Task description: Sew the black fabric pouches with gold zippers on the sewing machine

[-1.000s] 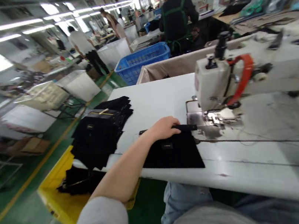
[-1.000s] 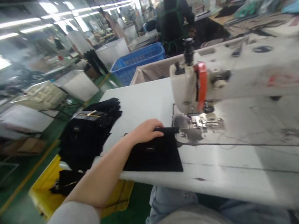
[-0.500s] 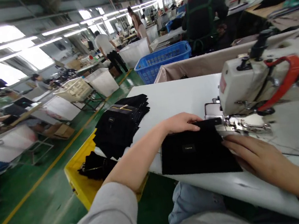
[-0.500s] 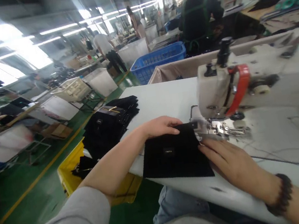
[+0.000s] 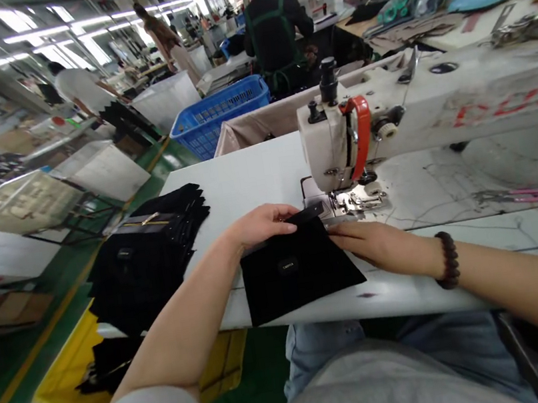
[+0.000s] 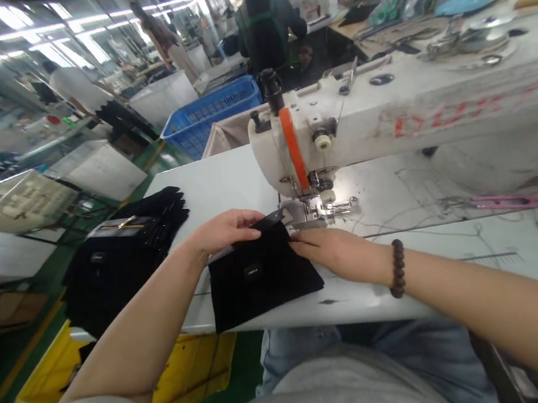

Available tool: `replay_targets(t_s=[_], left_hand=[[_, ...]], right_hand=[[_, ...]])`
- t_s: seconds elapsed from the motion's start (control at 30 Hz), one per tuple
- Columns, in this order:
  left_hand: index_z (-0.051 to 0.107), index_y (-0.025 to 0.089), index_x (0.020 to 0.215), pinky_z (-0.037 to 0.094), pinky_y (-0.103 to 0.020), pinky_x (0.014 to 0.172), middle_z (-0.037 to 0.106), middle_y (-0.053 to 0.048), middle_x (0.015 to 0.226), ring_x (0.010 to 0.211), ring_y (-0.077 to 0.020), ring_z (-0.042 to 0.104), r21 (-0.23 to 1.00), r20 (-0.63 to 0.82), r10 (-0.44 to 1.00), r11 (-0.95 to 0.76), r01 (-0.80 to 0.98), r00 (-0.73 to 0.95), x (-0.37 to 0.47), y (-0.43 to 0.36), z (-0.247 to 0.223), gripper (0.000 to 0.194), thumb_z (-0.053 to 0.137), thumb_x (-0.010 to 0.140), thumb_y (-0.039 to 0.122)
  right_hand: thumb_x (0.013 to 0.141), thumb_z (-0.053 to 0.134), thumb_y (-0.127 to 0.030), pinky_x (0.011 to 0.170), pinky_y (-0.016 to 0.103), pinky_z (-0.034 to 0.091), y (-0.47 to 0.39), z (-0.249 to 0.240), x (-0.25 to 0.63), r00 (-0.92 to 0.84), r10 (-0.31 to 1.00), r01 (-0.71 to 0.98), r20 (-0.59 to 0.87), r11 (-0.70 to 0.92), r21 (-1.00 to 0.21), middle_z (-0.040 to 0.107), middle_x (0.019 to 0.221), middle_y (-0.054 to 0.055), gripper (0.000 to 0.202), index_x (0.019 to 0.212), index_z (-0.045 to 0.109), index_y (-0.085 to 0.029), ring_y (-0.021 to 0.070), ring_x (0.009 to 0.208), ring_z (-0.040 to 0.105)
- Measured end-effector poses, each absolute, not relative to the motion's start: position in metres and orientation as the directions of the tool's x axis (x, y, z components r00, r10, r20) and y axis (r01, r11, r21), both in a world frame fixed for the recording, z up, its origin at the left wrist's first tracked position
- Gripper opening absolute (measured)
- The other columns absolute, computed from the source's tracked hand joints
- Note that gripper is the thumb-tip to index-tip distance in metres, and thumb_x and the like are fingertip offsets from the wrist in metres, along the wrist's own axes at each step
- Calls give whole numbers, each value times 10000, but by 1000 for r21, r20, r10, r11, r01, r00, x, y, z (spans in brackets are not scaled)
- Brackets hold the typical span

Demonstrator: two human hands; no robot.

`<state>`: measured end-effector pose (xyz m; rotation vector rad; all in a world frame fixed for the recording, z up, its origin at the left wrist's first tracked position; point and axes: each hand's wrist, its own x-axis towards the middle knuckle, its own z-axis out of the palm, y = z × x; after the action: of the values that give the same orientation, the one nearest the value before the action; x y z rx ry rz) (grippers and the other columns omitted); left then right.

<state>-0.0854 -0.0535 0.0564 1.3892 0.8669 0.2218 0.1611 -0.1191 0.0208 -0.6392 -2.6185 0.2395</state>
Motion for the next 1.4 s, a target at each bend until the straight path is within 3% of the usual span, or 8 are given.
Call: replay_targets(t_s=[0.13,0.2,0.33,0.47,0.67,0.97,1.4], left_hand=[[614,119,990,439,-309,843,666,-57,935,855,-178,599,893,-444,610,243,379,656,-82,-52,56,427,742,638,323],[616,115,962,437,-309,842,668,-54,913,842,-177,601,886,-461,610,270,378,645,-81,-50,54,427,752,620,331],[610,114,938,435,-294,821,662,-42,889,807,-165,599,871,-490,593,303,386,639,-79,-45,47,421,750,611,339],[605,124,905,425,-262,770,648,-19,858,782,-145,575,862,-499,528,220,457,687,-73,-36,46,379,739,621,336],[639,127,909,400,-257,786,656,-5,841,774,-146,565,822,-540,445,97,562,714,-52,-26,44,352,680,678,390],[648,112,892,424,-272,706,650,-13,760,682,-148,564,816,-513,564,87,571,647,-47,-28,26,305,596,724,361],[654,111,879,416,-244,696,628,4,753,736,-162,551,694,-421,651,-218,686,632,-42,-32,30,277,524,731,307]], right_hand=[[913,334,-129,653,293,506,-114,19,160,-829,324,399,455,914,75,628,773,62,289,867,619,-150,149,705,577],[892,377,-112,592,285,480,-113,18,160,-803,267,409,532,897,167,607,701,41,285,734,607,-168,134,629,542],[884,386,-99,698,313,502,-116,15,160,-767,185,388,614,896,215,655,952,61,264,814,627,-178,147,801,579],[891,383,-99,723,336,521,-118,12,160,-812,162,316,560,930,189,668,982,77,272,821,642,-147,167,827,602],[893,370,-86,688,331,539,-118,11,160,-822,222,290,524,956,51,664,997,107,281,858,649,-102,172,792,605],[898,345,-83,685,315,532,-114,3,159,-798,270,317,539,948,-5,668,942,112,316,825,652,-96,159,744,585],[865,396,-65,653,299,519,-112,4,156,-773,339,344,537,934,-94,683,898,98,298,704,644,-104,172,729,579]])
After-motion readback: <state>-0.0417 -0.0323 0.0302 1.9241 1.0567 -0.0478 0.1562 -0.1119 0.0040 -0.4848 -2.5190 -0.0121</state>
